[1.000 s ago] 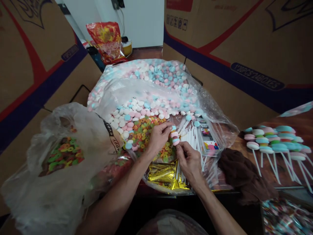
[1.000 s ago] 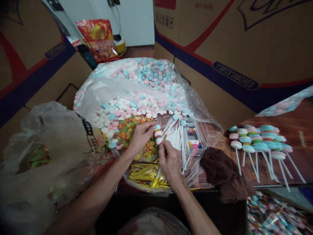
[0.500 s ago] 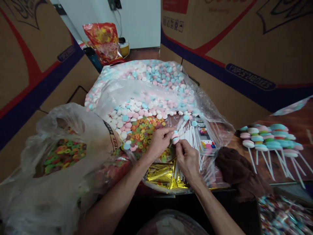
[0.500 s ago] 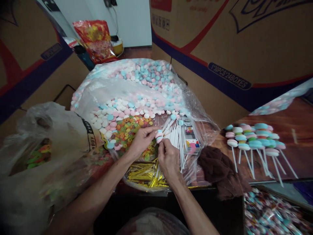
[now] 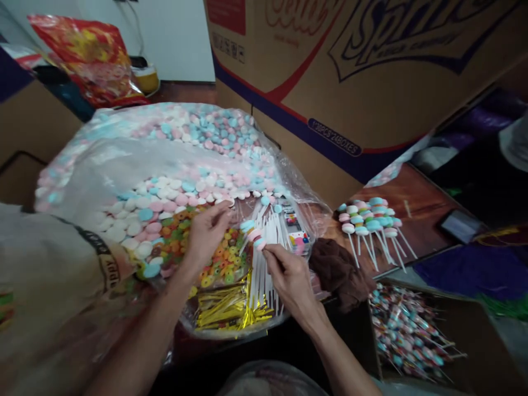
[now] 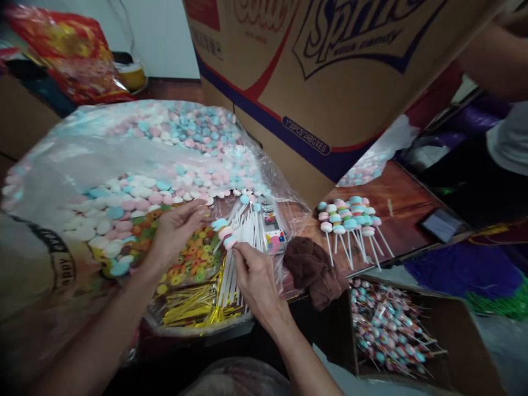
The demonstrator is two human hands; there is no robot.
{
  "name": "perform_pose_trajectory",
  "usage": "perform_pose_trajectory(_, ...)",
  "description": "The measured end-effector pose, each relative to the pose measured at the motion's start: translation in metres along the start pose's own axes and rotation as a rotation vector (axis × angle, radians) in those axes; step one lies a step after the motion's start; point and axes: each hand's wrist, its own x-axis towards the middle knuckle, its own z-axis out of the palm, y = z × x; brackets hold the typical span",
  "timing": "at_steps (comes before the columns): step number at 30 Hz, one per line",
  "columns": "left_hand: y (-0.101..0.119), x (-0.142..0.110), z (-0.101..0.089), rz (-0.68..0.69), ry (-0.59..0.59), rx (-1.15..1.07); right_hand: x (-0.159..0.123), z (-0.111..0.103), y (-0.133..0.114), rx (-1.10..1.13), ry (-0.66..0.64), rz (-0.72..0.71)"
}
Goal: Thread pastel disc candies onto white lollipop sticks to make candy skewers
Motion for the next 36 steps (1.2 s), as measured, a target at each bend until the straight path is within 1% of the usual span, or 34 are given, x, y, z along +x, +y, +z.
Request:
perform_pose_trajectory(2,0.003,0.007,-0.008,0.002,0.042,0.112,-0.006,-0.027,0.009,-0.029,0.105,-0.006)
perform_pose_trajectory(4,0.006,0.014,-0.016,0.077,0.120,0.300,-0.015,-0.056,0.024,-0.095,0.227,-0.002)
perform_pose_trajectory(5,0.007,0.017,-0.020,0.128,0.122,0.426,-0.019,-0.070,0.033,-0.153,0.305,0.009)
perform_pose_trajectory(7,0.010,0.023,-0.024,0.206,0.107,0.666,-0.025,-0.095,0.052,-0.287,0.440,0.055)
perform_pose_trajectory(9,0.014,0.029,-0.022,0.239,0.074,0.862,-0.027,-0.115,0.070,-0.411,0.545,0.116)
perform_pose_trajectory(11,0.016,0.033,-0.017,0.229,0.035,1.014,-0.022,-0.132,0.086,-0.527,0.641,0.179)
perform_pose_trajectory(13,0.017,0.036,-0.011,0.201,-0.008,1.119,-0.013,-0.147,0.101,-0.642,0.719,0.217)
perform_pose_trajectory(14,0.017,0.036,-0.008,0.188,-0.023,1.149,-0.008,-0.155,0.107,-0.696,0.736,0.231)
perform_pose_trajectory(15,0.017,0.036,-0.006,0.178,-0.029,1.169,-0.003,-0.163,0.112,-0.743,0.720,0.249)
perform_pose_trajectory(17,0.016,0.036,-0.004,0.168,-0.023,1.191,0.006,-0.176,0.117,-0.847,0.655,0.354)
perform_pose_trajectory(18,0.015,0.036,-0.004,0.161,-0.021,1.200,0.009,-0.180,0.118,-0.892,0.621,0.414)
perform_pose_trajectory(19,0.014,0.035,-0.004,0.155,-0.023,1.210,0.011,-0.181,0.117,-0.931,0.614,0.445)
perform_pose_trajectory(20,0.014,0.035,-0.004,0.151,-0.032,1.216,0.012,-0.180,0.115,-0.973,0.650,0.441)
perform_pose_trajectory(21,0.013,0.034,-0.004,0.149,-0.045,1.221,0.013,-0.175,0.111,-1.008,0.714,0.403)
perform_pose_trajectory(23,0.011,0.034,-0.004,0.150,-0.063,1.217,0.012,-0.155,0.099,-1.020,0.835,0.247)
perform_pose_trajectory(24,0.010,0.034,-0.004,0.151,-0.066,1.209,0.011,-0.141,0.091,-0.972,0.821,0.146)
perform_pose_trajectory(25,0.010,0.033,-0.005,0.150,-0.063,1.196,0.011,-0.124,0.084,-0.888,0.741,0.027)
perform_pose_trajectory(26,0.009,0.033,-0.005,0.147,-0.057,1.177,0.011,-0.106,0.076,-0.757,0.580,-0.078)
perform_pose_trajectory(27,0.008,0.032,-0.005,0.145,-0.051,1.155,0.013,-0.087,0.070,-0.622,0.428,-0.129)
perform_pose_trajectory(28,0.007,0.031,-0.006,0.146,-0.045,1.129,0.015,-0.070,0.064,-0.552,0.350,-0.158)
perform_pose_trajectory(29,0.007,0.031,-0.007,0.152,-0.041,1.099,0.019,-0.054,0.059,-0.549,0.289,-0.171)
perform_pose_trajectory(30,0.007,0.030,-0.009,0.159,-0.038,1.065,0.023,-0.041,0.056,-0.573,0.263,-0.166)
perform_pose_trajectory(32,0.007,0.027,-0.011,0.174,-0.039,0.981,0.032,-0.022,0.051,-0.619,0.262,-0.143)
perform_pose_trajectory(34,0.007,0.025,-0.013,0.187,-0.037,0.879,0.040,-0.011,0.046,-0.636,0.251,-0.120)
perform_pose_trajectory(36,0.007,0.022,-0.014,0.200,-0.018,0.781,0.044,-0.003,0.039,-0.662,0.178,-0.104)
